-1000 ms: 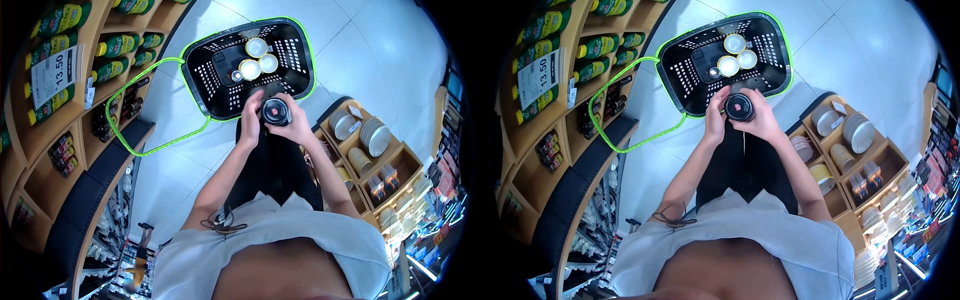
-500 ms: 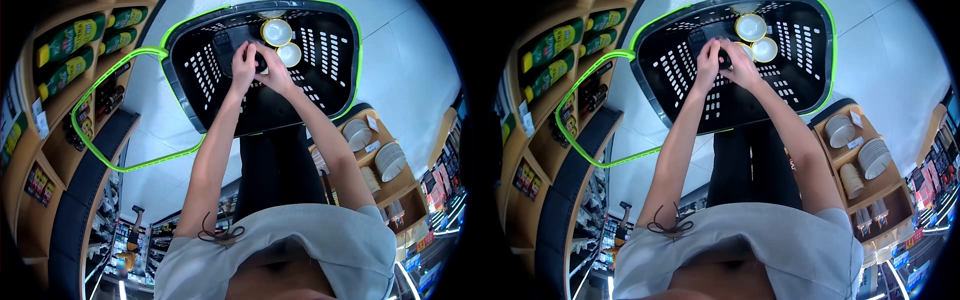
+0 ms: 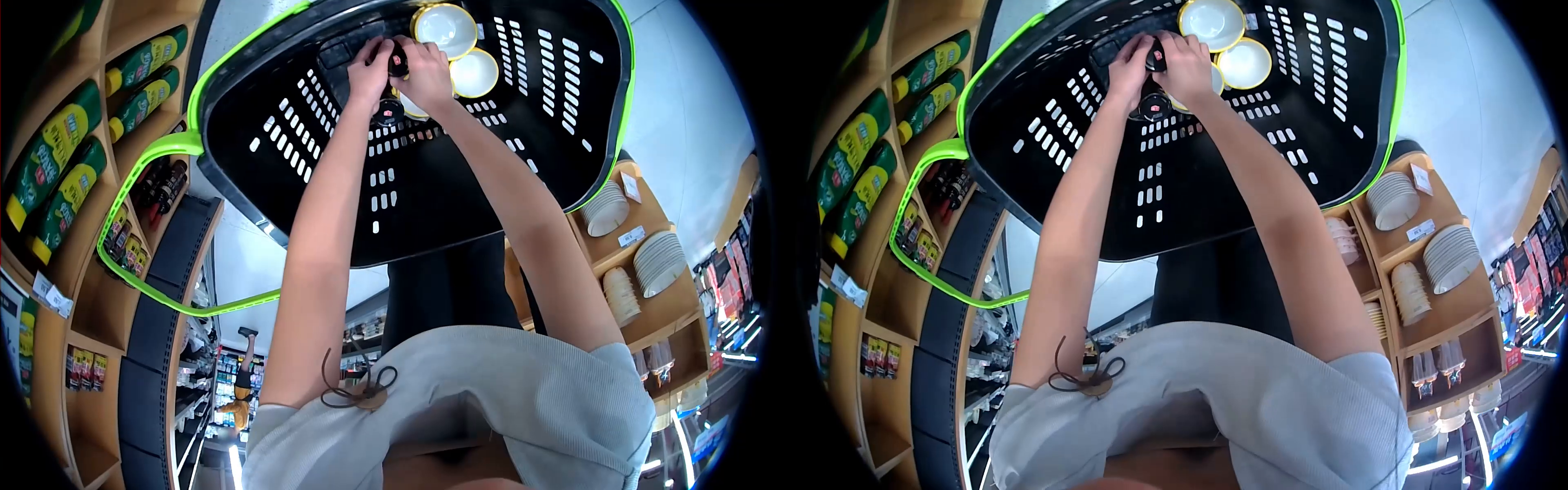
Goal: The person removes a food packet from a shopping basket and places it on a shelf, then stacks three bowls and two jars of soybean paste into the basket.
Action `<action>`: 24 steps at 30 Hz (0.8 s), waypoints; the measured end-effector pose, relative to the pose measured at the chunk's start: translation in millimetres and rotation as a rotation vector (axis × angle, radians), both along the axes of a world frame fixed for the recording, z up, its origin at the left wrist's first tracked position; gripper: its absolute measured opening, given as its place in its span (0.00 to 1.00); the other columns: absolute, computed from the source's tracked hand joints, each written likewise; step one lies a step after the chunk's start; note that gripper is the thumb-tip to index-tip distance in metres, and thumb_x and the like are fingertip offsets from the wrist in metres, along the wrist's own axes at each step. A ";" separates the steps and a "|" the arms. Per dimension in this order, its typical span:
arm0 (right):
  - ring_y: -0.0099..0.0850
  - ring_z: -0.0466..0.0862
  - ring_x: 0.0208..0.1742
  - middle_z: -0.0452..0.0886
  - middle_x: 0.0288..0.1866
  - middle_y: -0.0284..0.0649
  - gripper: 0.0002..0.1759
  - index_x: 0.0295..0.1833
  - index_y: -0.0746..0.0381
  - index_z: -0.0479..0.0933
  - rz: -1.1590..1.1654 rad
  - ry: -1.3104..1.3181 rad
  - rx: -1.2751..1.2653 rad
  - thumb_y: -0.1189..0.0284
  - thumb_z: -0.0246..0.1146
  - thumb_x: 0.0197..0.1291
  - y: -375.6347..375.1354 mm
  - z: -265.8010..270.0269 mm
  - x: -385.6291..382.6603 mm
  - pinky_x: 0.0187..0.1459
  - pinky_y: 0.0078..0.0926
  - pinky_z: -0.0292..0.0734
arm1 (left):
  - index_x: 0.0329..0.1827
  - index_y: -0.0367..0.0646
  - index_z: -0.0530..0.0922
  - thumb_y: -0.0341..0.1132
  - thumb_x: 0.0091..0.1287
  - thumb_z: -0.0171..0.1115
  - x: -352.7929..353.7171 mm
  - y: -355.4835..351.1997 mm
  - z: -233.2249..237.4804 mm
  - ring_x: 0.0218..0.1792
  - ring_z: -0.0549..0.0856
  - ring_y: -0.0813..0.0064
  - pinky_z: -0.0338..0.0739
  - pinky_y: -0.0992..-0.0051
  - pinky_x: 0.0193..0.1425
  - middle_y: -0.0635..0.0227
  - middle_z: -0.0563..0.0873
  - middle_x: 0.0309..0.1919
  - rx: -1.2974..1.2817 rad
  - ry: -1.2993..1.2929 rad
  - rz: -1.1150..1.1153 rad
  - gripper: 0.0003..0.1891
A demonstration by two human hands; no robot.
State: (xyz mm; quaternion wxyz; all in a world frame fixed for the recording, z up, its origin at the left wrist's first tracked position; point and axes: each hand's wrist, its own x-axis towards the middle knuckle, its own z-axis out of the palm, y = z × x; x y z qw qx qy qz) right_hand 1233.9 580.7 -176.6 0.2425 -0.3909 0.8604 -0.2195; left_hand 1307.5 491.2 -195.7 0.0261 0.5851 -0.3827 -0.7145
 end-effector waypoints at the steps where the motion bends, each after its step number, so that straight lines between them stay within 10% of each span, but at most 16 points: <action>1: 0.35 0.73 0.51 0.75 0.55 0.34 0.39 0.59 0.54 0.70 -0.002 0.002 0.022 0.68 0.74 0.35 -0.4 -7.7 0.0 0.53 0.31 0.64 | 0.59 0.41 0.74 0.42 0.65 0.61 3.1 0.2 -4.1 0.49 0.79 0.75 0.75 0.74 0.52 0.64 0.79 0.51 0.037 -0.002 -0.008 0.22; 24: 0.38 0.70 0.53 0.69 0.54 0.39 0.40 0.64 0.59 0.66 0.117 0.071 0.172 0.64 0.71 0.42 29.9 -19.5 -14.3 0.53 0.34 0.65 | 0.68 0.49 0.65 0.46 0.69 0.48 -6.5 23.1 -15.8 0.58 0.76 0.54 0.69 0.68 0.62 0.50 0.77 0.57 -0.450 -0.253 -0.795 0.25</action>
